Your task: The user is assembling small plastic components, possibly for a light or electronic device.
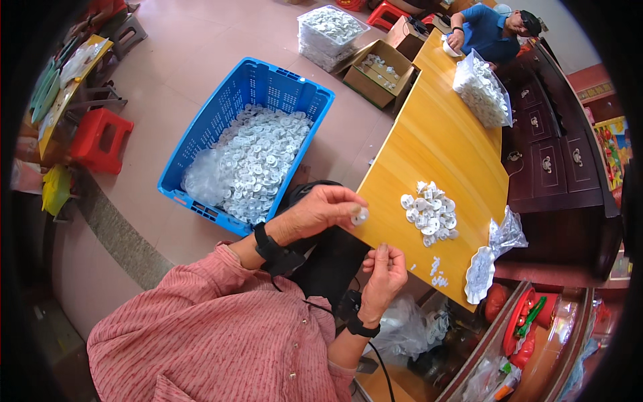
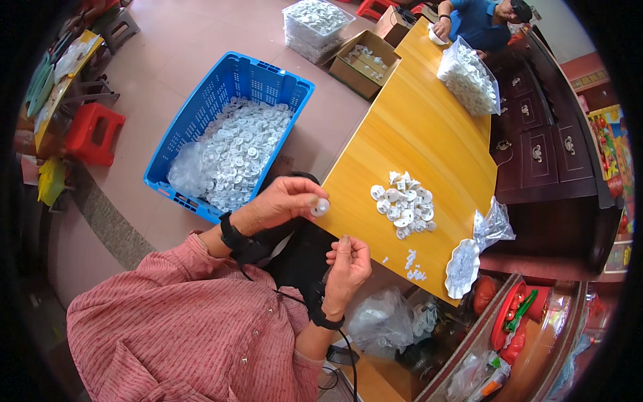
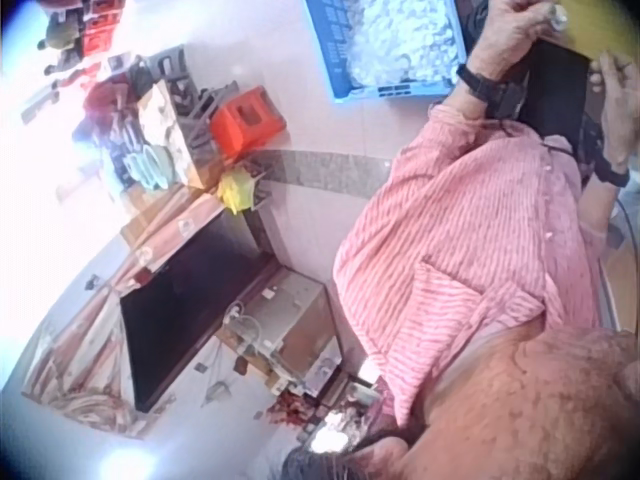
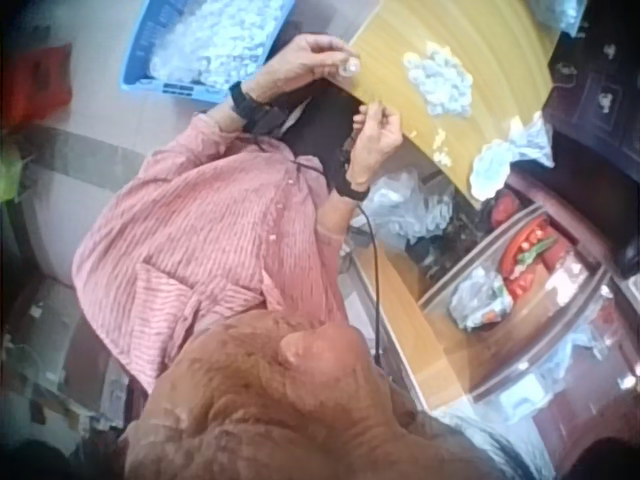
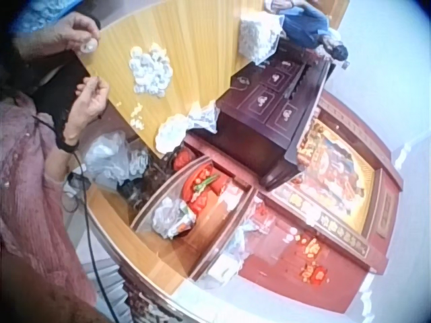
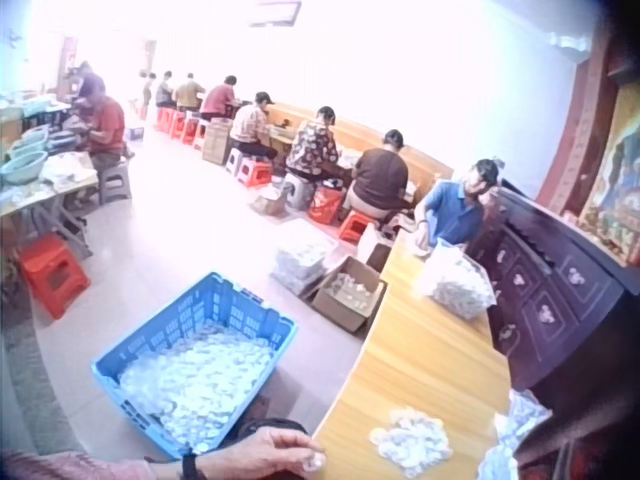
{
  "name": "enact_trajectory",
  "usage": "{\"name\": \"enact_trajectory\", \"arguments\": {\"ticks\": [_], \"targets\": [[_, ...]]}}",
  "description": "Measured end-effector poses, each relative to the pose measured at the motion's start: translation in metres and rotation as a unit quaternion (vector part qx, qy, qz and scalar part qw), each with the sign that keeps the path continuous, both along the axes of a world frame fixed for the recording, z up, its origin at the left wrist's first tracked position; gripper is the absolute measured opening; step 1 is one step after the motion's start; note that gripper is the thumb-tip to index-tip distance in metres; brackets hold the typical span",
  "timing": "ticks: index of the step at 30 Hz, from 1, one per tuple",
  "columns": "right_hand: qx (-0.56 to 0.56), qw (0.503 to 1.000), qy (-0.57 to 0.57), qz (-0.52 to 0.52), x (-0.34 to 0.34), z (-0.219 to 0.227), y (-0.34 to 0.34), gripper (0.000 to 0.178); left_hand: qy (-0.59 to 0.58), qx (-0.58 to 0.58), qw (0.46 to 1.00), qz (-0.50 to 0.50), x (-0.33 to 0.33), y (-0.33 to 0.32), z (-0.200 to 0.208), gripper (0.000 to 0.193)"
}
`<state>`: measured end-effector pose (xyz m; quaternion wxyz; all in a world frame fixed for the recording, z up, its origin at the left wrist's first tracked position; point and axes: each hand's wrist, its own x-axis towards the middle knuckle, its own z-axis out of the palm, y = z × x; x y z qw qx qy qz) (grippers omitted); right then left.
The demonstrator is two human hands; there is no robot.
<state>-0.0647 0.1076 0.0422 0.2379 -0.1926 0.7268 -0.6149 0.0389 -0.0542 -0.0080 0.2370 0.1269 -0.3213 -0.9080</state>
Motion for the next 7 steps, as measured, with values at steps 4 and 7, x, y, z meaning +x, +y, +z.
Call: {"name": "enact_trajectory", "arguments": {"ticks": [4, 7], "targets": [[0.014, 1.000, 0.010, 0.005, -0.001, -0.004, 0.004, 0.016, -0.050, -0.016, 0.993, 0.102, 0.013, -0.021, -0.008, 0.026], [0.033, 0.999, 0.028, 0.008, 0.002, -0.005, 0.002, 0.016, -0.108, 0.033, 0.976, 0.186, 0.019, -0.030, -0.019, 0.025]]}}
